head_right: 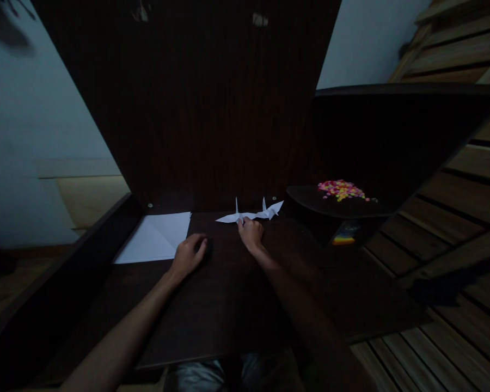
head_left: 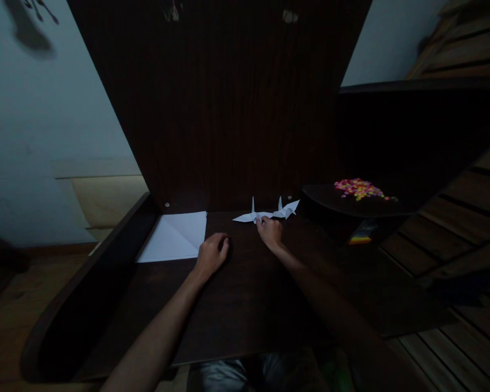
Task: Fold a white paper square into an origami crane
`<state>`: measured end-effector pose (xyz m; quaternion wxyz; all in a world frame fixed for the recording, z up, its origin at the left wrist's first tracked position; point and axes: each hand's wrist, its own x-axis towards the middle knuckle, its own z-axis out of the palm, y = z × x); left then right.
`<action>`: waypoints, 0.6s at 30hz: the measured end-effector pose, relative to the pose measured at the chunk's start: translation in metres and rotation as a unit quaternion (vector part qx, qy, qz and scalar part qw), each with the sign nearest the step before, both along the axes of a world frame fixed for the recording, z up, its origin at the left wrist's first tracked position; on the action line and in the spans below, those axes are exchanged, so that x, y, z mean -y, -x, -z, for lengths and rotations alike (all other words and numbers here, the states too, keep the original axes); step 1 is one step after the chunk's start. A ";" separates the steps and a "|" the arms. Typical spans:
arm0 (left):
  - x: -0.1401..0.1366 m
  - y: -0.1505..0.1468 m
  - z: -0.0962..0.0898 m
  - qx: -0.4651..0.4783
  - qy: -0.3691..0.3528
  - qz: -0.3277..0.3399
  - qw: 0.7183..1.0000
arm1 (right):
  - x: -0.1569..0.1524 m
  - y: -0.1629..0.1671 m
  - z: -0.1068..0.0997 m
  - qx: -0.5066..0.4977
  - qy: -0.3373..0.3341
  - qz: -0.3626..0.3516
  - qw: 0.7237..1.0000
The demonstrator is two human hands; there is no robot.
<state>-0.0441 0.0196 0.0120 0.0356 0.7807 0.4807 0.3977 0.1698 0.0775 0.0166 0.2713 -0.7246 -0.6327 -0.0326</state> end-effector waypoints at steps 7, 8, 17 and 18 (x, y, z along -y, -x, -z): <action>-0.001 0.001 0.002 -0.006 -0.008 0.000 1.000 | -0.014 0.001 0.003 -0.004 0.016 0.024 1.000; -0.001 0.001 0.002 -0.007 -0.009 0.000 1.000 | -0.015 0.001 0.003 -0.006 0.017 0.025 1.000; 0.001 0.000 -0.002 -0.019 0.007 -0.022 1.000 | -0.010 0.004 0.001 -0.023 0.016 0.017 0.999; 0.001 0.001 -0.003 -0.020 0.007 -0.032 0.999 | -0.007 0.004 0.001 -0.024 0.017 0.015 0.999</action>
